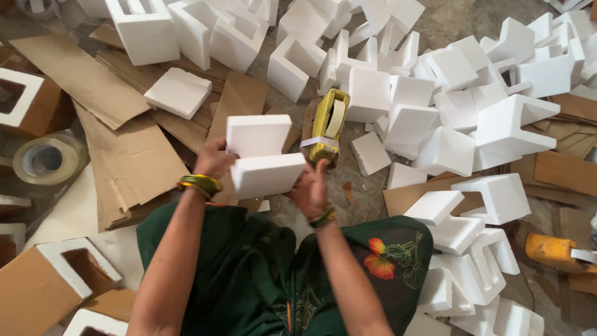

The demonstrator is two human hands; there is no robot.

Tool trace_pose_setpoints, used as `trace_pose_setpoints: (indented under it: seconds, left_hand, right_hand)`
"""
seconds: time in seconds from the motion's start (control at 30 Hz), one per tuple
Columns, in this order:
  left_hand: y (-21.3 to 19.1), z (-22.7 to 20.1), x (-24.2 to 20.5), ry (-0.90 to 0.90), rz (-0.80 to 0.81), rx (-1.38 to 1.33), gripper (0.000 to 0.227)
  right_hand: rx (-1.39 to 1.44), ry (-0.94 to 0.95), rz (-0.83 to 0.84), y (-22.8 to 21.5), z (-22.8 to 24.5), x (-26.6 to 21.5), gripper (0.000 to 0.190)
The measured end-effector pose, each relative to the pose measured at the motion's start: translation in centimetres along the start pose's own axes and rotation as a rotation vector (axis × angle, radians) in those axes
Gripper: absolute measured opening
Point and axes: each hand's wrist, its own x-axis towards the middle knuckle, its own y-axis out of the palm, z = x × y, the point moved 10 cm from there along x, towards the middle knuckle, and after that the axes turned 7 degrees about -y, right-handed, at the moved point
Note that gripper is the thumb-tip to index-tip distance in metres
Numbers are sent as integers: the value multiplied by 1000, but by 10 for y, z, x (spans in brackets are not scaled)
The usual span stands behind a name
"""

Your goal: The person sits on the floor and assembles protective packaging units by placing white foam pieces onto flat cardboard sheets. They use a handheld tape dispenser to secure the foam to the cardboard, then place the completed units aside. The process is repeated continuously with materials from surrounding piles.

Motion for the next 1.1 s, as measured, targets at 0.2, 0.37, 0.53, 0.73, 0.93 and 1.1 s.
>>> trace_pose_setpoints:
  seconds: [0.2,0.37,0.53,0.73,0.93,1.1]
  left_hand:
    - [66,18,11,-73,205,375,43]
    - [111,67,13,-105,546,330,56]
    - [77,61,37,-199,136,683,107]
    - [18,33,-12,-500,-179,1003,160]
    - [-5,-8,-19,-372,-405,443,143]
    - [33,-109,-83,588,-288,398,135]
  right_hand:
    - [-402,18,-88,-38,35,-47,95]
    - [-657,-122,127,-26,71,-79,89]
    - [-921,-143,-55,-51,68,-94,62]
    - [-756,-334,-275,-73,105,-120,57]
    - [-782,-657,-490,-80,153,-173,57]
    - [-771,-1249,-703,-58,203,-231,53]
